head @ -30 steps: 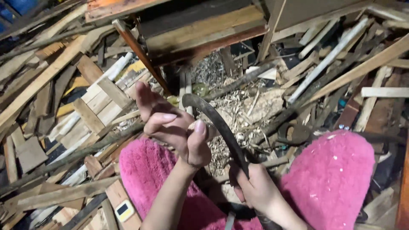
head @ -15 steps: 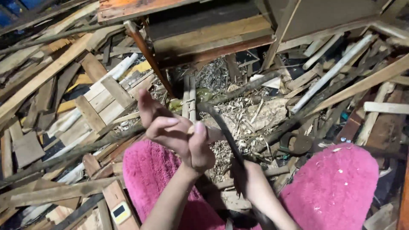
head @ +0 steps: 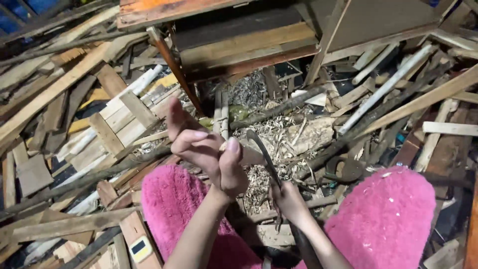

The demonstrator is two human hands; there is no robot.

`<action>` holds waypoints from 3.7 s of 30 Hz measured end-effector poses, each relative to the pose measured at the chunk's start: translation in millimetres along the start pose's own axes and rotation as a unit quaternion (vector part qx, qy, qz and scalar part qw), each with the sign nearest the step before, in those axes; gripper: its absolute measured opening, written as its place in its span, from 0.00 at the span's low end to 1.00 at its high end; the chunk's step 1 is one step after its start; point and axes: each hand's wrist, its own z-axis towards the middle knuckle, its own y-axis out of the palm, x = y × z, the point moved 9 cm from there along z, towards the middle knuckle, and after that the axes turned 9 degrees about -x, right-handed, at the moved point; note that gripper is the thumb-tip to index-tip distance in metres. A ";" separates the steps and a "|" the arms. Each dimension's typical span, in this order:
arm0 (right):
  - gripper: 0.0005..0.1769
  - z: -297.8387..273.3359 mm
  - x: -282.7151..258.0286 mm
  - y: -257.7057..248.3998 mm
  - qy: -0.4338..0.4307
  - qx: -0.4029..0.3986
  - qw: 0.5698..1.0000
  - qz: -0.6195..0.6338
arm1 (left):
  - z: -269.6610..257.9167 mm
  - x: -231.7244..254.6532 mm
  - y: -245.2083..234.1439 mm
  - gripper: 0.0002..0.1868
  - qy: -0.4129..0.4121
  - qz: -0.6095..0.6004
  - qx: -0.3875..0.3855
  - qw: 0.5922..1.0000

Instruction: Shaving bark and wood from a branch using a curved hand tool

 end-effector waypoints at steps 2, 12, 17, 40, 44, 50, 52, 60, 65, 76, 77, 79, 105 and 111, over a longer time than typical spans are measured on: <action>0.18 -8.1 -4.0 -2.7 0.067 0.023 0.997 -0.002 | 1.4 -6.7 2.7 0.23 0.016 -0.036 0.005 0.999; 0.15 5.6 34.4 7.3 0.080 -0.005 0.993 0.092 | -2.4 -21.6 8.9 0.25 0.016 -0.113 -0.012 0.993; 0.20 -23.6 -26.7 3.2 0.034 0.009 0.993 0.112 | -0.3 -50.1 12.7 0.17 -0.005 -0.016 0.001 1.000; 0.47 39.0 82.2 -38.3 0.185 0.033 0.974 -0.123 | 26.7 -181.4 -71.6 0.27 -0.295 -0.499 -0.066 0.812; 0.36 22.4 25.6 -75.6 0.046 0.152 0.960 -0.232 | 34.1 -170.0 -76.6 0.24 -0.262 -0.568 -0.109 0.772; 0.44 -5.1 -61.3 21.1 -0.209 -0.110 0.967 -0.092 | 28.8 -165.4 -66.8 0.31 -0.297 -0.590 -0.053 0.749; 0.29 10.8 -28.3 44.3 -0.231 -0.117 0.966 -0.012 | 20.6 -179.5 -63.8 0.30 -0.315 -0.599 -0.007 0.736; 0.10 0.8 -30.4 18.6 -0.299 -0.030 0.940 0.159 | -9.3 -168.2 -12.3 0.41 -0.425 -0.377 -0.093 0.817; 0.21 -32.8 -39.7 -32.3 -0.254 0.239 0.935 0.066 | -32.0 -133.9 38.2 0.09 -0.296 -0.144 -0.363 0.872; 0.23 -39.0 -22.4 -48.7 -0.217 0.375 0.901 -0.028 | -55.7 -79.8 76.2 0.02 -0.050 0.122 -0.437 0.890; 0.24 -38.6 -20.8 -48.4 -0.211 0.378 0.901 -0.032 | -56.0 -78.6 77.1 0.05 -0.022 0.154 -0.446 0.881; 0.22 -37.8 -22.8 -46.4 -0.218 0.365 0.905 -0.016 | -52.4 -79.1 76.1 0.04 -0.033 0.148 -0.451 0.879; 0.16 -37.0 -33.9 -29.8 -0.273 0.217 0.915 0.203 | -44.2 -64.6 73.1 0.03 -0.008 0.025 -0.393 0.919; 0.15 -32.1 -45.6 -41.8 -0.274 0.205 0.911 0.230 | -72.8 -120.8 75.4 0.05 -0.079 0.047 -0.367 0.926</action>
